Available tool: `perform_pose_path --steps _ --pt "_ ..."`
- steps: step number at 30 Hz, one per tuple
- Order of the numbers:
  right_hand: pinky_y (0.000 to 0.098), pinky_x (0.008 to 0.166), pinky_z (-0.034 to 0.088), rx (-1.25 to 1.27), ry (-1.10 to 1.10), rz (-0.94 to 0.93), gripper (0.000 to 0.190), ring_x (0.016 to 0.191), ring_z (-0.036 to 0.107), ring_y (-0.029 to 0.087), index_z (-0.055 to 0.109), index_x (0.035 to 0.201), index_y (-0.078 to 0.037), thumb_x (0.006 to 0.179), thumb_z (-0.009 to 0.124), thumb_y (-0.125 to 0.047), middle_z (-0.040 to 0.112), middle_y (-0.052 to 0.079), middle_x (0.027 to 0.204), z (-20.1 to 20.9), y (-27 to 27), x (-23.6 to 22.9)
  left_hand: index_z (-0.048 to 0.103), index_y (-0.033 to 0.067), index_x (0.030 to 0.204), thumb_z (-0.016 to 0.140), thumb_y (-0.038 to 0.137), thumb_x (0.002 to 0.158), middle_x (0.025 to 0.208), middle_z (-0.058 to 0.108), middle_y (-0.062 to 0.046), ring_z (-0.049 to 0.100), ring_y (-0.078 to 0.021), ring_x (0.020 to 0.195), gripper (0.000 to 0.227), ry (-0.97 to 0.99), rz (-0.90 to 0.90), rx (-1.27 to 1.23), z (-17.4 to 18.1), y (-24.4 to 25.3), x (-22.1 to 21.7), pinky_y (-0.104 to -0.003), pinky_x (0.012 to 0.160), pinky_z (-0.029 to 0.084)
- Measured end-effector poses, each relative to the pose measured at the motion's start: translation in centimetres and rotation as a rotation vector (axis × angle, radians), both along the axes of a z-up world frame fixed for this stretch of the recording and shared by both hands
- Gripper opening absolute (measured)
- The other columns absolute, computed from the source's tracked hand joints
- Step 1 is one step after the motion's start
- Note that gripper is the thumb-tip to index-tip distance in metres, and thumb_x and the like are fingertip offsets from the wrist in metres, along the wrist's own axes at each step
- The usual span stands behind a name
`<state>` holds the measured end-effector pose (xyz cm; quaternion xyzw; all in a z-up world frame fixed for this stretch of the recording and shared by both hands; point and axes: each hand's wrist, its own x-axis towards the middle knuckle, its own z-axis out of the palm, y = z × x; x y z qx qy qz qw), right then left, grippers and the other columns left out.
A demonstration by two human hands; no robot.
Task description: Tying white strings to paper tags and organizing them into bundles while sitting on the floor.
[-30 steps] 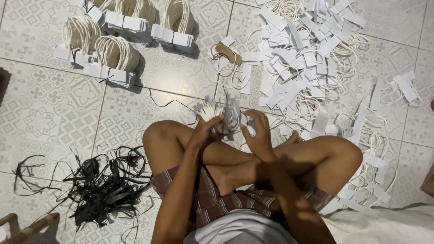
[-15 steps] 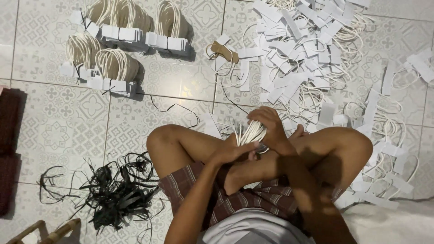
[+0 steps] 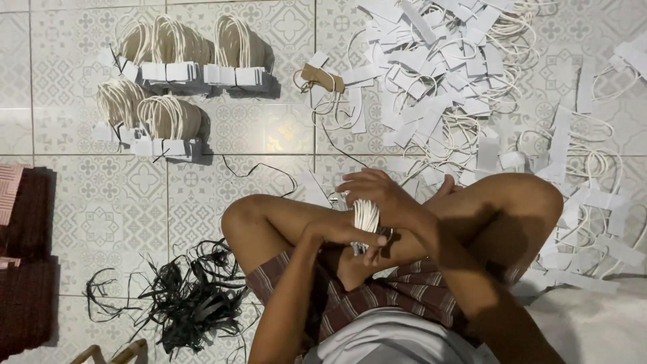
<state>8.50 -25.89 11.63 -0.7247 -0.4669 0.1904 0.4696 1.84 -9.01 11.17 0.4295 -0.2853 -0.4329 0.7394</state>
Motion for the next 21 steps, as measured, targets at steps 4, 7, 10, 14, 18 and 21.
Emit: perform_pose_path --steps 4,7,10,14,18,21 --pt "0.0541 0.101 0.042 0.043 -0.087 -0.111 0.025 0.122 0.062 0.036 0.061 0.083 -0.014 0.087 0.079 -0.031 0.07 0.008 0.122 -0.6 -0.5 0.7 0.077 0.0075 0.078 0.059 0.028 0.107 0.074 0.075 -0.003 0.067 -0.007 0.074 0.04 0.012 0.123 0.15 3.3 1.1 0.6 -0.027 0.082 0.055" --pt "0.0517 0.103 0.042 0.022 -0.204 -0.22 0.029 0.115 0.065 0.03 0.061 0.081 -0.014 0.089 0.078 -0.036 0.071 0.004 0.114 -1.3 -0.9 1.3 0.074 0.0058 0.073 0.065 0.029 0.101 0.068 0.068 -0.005 0.06 -0.0141 0.07 0.038 0.013 0.362 0.365 4.3 0.8 0.5 -0.032 0.075 0.051" --pt "0.0479 0.103 0.042 -0.047 -0.28 -0.327 0.029 0.112 0.066 0.021 0.063 0.078 -0.016 0.093 0.077 -0.036 0.072 -0.004 0.109 -2.4 -1.2 2.4 0.072 0.0101 0.072 0.065 0.031 0.103 0.064 0.062 0.002 0.057 -0.0082 0.067 0.038 0.087 0.642 0.473 3.4 0.1 0.0 -0.024 0.068 0.047" --pt "0.0506 0.11 0.037 -0.11 -0.345 -0.421 0.031 0.117 0.065 0.022 0.067 0.074 -0.019 0.099 0.073 -0.036 0.075 -0.006 0.113 -4.2 -1.5 3.5 0.075 0.0078 0.084 0.056 0.046 0.106 0.091 0.069 -0.006 0.057 -0.021 0.101 0.048 0.142 0.734 0.561 1.6 -1.6 -0.7 -0.038 0.096 0.041" --pt "0.0549 0.119 0.028 -0.12 -0.359 -0.475 0.032 0.123 0.063 0.024 0.071 0.072 -0.02 0.1 0.073 -0.034 0.076 -0.005 0.119 -5.7 -1.5 5.0 0.058 -0.0034 0.133 0.056 0.026 0.103 0.081 0.065 -0.006 0.062 -0.0137 0.068 0.042 0.233 0.753 0.422 2.8 -2.7 -0.1 -0.028 0.075 0.051" --pt "0.0568 0.12 0.028 -0.135 -0.328 -0.526 0.025 0.126 0.062 0.027 0.076 0.08 -0.017 0.098 0.076 -0.035 0.074 -0.002 0.125 -6.7 -1.1 5.2 0.068 0.0016 0.075 0.06 0.048 0.102 0.1 0.072 -0.025 0.046 -0.0473 0.139 0.054 0.015 0.783 0.695 -0.2 -3.2 0.7 -0.054 0.123 0.026"
